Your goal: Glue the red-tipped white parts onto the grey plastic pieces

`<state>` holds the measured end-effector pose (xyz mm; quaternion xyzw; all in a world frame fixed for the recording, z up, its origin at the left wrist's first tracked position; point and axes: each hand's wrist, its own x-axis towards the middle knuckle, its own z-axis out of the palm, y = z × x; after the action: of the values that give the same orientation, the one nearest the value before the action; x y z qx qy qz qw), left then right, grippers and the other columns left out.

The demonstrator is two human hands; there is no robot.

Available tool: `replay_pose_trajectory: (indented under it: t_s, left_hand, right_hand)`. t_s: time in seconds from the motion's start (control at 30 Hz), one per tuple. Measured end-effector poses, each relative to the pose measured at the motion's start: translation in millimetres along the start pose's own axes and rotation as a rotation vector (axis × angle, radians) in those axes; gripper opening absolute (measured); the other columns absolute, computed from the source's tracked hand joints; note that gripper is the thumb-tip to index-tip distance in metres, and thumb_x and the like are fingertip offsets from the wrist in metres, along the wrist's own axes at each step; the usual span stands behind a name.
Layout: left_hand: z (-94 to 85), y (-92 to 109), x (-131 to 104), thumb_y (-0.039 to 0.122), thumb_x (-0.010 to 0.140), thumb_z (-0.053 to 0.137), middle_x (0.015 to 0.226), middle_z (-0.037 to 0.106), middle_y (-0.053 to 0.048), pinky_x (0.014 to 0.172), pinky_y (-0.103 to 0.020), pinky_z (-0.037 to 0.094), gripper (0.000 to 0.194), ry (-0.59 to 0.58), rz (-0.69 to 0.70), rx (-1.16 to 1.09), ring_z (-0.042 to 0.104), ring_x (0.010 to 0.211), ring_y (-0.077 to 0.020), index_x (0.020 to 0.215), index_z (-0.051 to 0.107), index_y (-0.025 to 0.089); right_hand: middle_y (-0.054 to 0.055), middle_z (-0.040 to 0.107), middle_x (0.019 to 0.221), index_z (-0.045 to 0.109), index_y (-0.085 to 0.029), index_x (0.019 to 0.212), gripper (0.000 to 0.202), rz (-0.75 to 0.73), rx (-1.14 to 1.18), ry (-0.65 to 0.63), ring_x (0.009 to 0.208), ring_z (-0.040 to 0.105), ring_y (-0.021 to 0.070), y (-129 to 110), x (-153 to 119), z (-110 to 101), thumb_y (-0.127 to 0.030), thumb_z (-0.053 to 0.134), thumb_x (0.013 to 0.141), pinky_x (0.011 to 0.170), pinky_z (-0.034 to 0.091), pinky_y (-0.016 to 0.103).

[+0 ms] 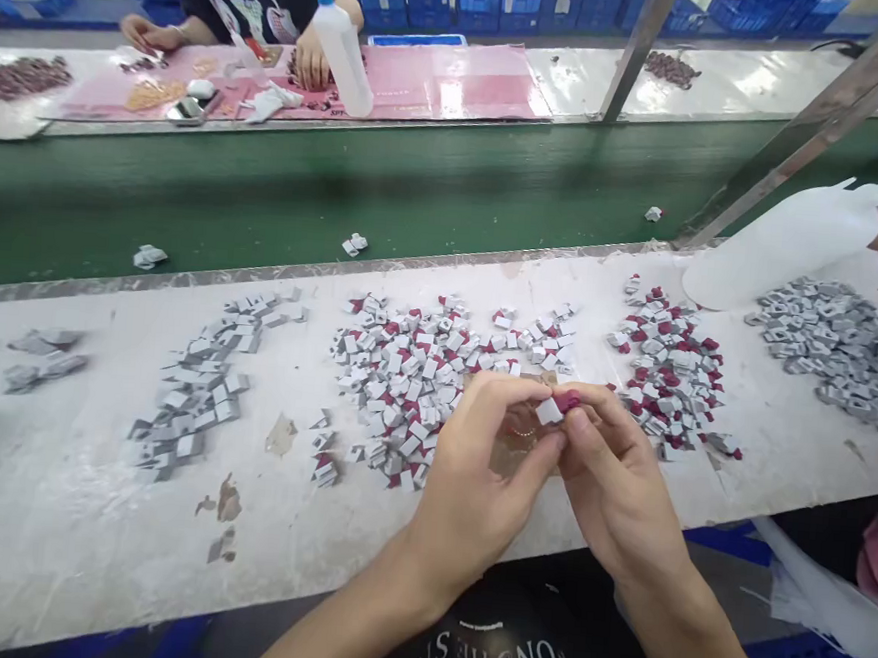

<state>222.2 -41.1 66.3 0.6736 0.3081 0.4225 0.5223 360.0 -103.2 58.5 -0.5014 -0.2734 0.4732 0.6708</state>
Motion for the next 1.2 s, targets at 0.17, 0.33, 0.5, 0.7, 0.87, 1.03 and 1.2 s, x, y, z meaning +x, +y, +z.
replay_pose_trajectory:
  t_s: [0.17,0.33,0.5,0.7,0.87,1.03,1.2]
  left_hand:
    - [-10.3,2,-12,0.023,0.111,0.078,0.116,0.080,-0.004,0.094,-0.042,0.066,0.029,-0.079,-0.141,-0.103,0.076,0.102,-0.0222,0.136,0.076,0.035]
    - [-13.1,5,-31,0.027,0.105,0.085,0.119,0.082,-0.008,0.096,-0.043,0.068,0.020,-0.096,-0.332,-0.238,0.080,0.102,-0.0234,0.125,0.085,0.030]
    - [-9.6,1,-47,0.039,0.104,0.092,0.098,0.083,-0.006,0.086,-0.038,0.071,0.016,-0.019,-0.427,-0.447,0.082,0.088,-0.0216,0.110,0.088,0.025]
    - [-19.6,1,-67,0.027,0.111,0.083,0.107,0.084,-0.006,0.091,-0.040,0.072,0.006,0.014,-0.152,-0.309,0.084,0.094,-0.0218,0.111,0.089,0.027]
    - [-20.9,-5,-90,0.022,0.112,0.081,0.112,0.089,-0.007,0.098,-0.043,0.071,0.010,0.041,-0.012,-0.063,0.085,0.107,-0.0247,0.116,0.086,0.030]
    - [-64.9,-7,-100,0.029,0.112,0.076,0.121,0.087,-0.009,0.098,-0.048,0.070,0.012,0.090,-0.029,0.228,0.082,0.110,-0.0281,0.121,0.083,0.031]
    - [-168.5,-22,-85,0.033,0.108,0.066,0.132,0.076,-0.019,0.115,-0.060,0.062,0.030,0.518,-0.398,0.994,0.072,0.128,-0.0411,0.132,0.079,0.022]
  right_hand:
    - [0.001,0.084,0.097,0.088,-0.036,0.112,0.015,-0.103,-0.260,0.046,0.085,0.080,0.0224,-1,-13,-8,-0.048,0.093,0.105,0.071,0.068,0.033]
    - [0.002,0.078,0.097,0.090,-0.042,0.117,0.015,-0.364,-0.768,-0.013,0.080,0.070,0.0250,-7,-34,-22,-0.032,0.089,0.106,0.071,0.062,0.040]
    - [0.003,0.078,0.106,0.087,-0.046,0.133,0.032,-0.354,-0.733,-0.067,0.093,0.077,0.0262,-4,-40,-28,-0.034,0.091,0.104,0.082,0.070,0.038]
    - [0.008,0.090,0.109,0.094,-0.034,0.123,0.026,-0.005,-0.398,-0.307,0.091,0.087,0.0263,3,-42,-36,-0.052,0.088,0.106,0.083,0.077,0.035]
    - [0.006,0.089,0.087,0.097,-0.031,0.107,0.021,0.030,-0.389,-0.216,0.075,0.087,0.0255,11,-58,-30,-0.050,0.097,0.099,0.072,0.077,0.032]
    - [0.007,0.093,0.093,0.098,-0.034,0.102,0.024,-0.058,-0.511,-0.086,0.077,0.091,0.0307,14,-70,-39,-0.055,0.101,0.092,0.070,0.080,0.036]
    - [0.004,0.093,0.092,0.097,-0.037,0.101,0.029,-0.167,-0.647,0.170,0.074,0.091,0.0312,12,-63,-69,-0.062,0.102,0.086,0.063,0.078,0.030]
